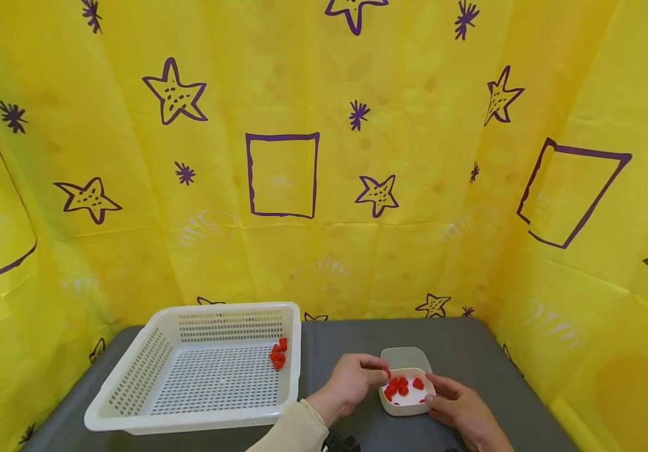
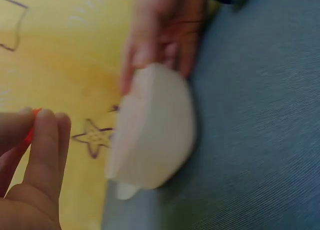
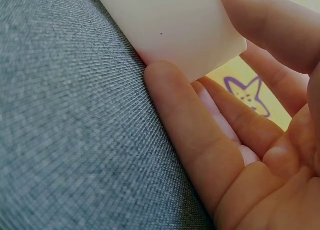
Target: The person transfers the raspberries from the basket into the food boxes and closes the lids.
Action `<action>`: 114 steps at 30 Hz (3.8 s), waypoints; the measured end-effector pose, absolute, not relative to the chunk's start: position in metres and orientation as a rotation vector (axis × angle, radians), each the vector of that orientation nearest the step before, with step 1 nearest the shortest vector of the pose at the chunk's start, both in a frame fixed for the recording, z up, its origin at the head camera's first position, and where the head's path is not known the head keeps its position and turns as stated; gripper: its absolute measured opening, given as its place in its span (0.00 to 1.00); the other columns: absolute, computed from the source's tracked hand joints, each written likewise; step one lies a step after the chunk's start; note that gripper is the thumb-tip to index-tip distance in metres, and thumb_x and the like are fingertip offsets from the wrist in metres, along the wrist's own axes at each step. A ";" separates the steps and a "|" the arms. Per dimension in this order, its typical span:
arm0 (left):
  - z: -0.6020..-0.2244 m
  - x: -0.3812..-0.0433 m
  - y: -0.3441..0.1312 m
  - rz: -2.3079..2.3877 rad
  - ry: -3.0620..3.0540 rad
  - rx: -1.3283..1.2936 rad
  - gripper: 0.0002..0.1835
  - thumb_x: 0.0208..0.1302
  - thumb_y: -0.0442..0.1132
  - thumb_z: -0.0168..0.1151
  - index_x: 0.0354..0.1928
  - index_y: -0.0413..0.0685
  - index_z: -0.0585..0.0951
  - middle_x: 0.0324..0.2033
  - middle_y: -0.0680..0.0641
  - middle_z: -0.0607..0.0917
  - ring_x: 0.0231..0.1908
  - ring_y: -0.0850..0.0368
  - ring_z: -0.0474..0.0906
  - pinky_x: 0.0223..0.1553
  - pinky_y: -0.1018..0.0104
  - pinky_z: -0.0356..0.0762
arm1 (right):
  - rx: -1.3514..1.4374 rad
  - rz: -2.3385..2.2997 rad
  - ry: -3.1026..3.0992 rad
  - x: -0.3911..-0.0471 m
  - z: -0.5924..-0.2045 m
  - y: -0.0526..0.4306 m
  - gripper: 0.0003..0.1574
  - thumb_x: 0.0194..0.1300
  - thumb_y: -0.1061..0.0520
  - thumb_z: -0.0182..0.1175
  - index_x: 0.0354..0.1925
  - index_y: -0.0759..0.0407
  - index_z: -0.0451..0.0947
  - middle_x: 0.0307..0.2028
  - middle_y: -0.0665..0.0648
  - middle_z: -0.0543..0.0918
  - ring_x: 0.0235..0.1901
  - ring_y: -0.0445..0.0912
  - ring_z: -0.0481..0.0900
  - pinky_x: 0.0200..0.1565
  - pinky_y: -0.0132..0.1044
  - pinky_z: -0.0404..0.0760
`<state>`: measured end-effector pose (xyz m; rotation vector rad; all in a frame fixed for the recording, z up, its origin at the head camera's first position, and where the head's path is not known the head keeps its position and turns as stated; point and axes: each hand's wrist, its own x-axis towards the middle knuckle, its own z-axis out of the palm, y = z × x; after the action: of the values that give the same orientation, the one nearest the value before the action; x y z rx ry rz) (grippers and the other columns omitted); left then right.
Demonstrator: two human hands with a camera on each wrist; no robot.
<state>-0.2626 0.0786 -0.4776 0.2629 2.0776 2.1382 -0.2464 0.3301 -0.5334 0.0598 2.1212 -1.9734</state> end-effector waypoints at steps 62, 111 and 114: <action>-0.326 -0.291 -0.033 2.041 2.177 0.820 0.43 0.61 0.37 0.73 0.74 0.68 0.65 0.75 0.63 0.51 0.72 0.57 0.54 0.66 0.52 0.64 | 0.031 -1.956 2.112 -0.251 -0.533 0.328 0.41 0.68 0.59 0.65 0.71 0.74 0.59 0.64 0.76 0.66 0.51 0.54 0.78 0.53 0.52 0.80; -0.490 -0.367 -0.153 1.428 2.460 0.257 0.17 0.58 0.24 0.68 0.50 0.38 0.85 0.40 0.44 0.85 0.32 0.50 0.84 0.33 0.58 0.85 | 0.063 -1.949 2.143 -0.249 -0.533 0.330 0.43 0.67 0.59 0.66 0.71 0.73 0.59 0.67 0.79 0.61 0.52 0.54 0.78 0.52 0.52 0.80; -0.490 -0.368 -0.151 1.373 2.502 0.248 0.16 0.56 0.24 0.69 0.47 0.38 0.86 0.37 0.44 0.85 0.31 0.50 0.84 0.32 0.59 0.85 | 0.066 -1.947 2.144 -0.249 -0.532 0.330 0.43 0.67 0.59 0.66 0.71 0.73 0.59 0.67 0.79 0.61 0.52 0.54 0.78 0.53 0.52 0.80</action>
<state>-0.3682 -0.1506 -0.4903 0.2478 2.5018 1.3731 -0.2486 0.3302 -0.5324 0.0657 2.1435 -1.9474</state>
